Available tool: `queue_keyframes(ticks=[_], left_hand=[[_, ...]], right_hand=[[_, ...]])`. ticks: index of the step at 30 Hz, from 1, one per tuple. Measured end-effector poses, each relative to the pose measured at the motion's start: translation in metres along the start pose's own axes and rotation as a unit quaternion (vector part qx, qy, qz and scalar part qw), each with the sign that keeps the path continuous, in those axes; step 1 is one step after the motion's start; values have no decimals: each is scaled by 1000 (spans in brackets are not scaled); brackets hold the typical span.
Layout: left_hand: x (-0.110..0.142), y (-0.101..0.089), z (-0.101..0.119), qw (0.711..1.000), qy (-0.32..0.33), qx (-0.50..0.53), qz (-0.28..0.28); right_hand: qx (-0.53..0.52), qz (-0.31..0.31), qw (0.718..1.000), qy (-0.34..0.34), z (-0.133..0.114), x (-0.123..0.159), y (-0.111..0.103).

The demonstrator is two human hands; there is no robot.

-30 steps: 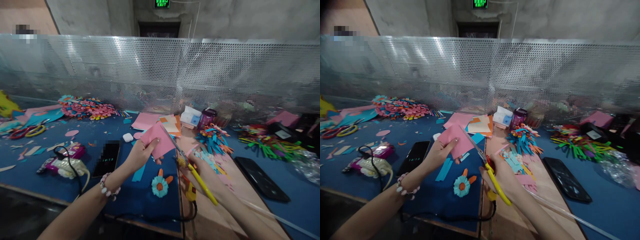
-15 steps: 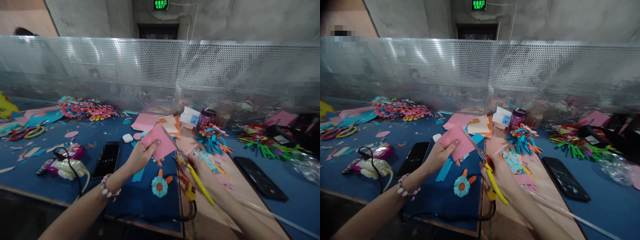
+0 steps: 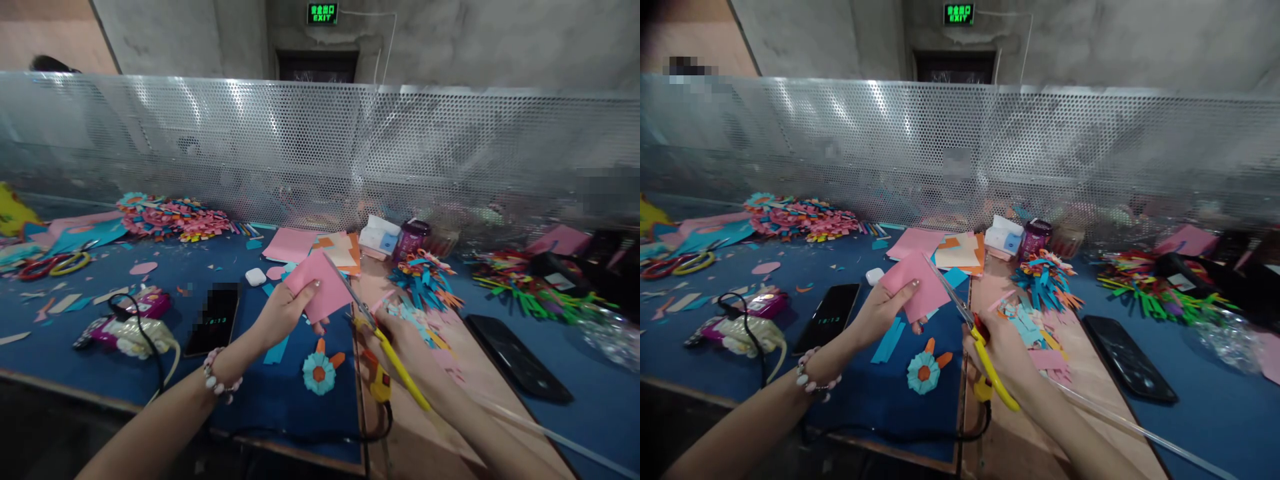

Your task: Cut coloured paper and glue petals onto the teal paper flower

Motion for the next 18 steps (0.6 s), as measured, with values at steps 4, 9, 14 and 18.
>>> queue_keyframes(ticks=[4, 9, 14, 18], left_hand=[[0, 1, -1, 1000, 1, 19, -4], [0, 1, -1, 1000, 1, 5, -7], [-1, 3, -3, 1000, -6, -16, -23], [0, 4, -4, 1000, -10, -19, -22]], right_hand=[[1, -1, 1000, -4, -2, 0, -1], [-19, -33, 999, 2, -5, 1, 0], [-16, -35, 999, 9, -1, 3, 2], [-17, -32, 999, 17, 1, 2, 2]])
Point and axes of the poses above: each hand's wrist, its own x-axis away from the middle knuckle, its own y-axis out of the palm, z = x × y, the point moved 7 cm from there along -x, towards the middle knuckle, and after that the axes turned 3 degrees about -z, right-handed, at the moved point
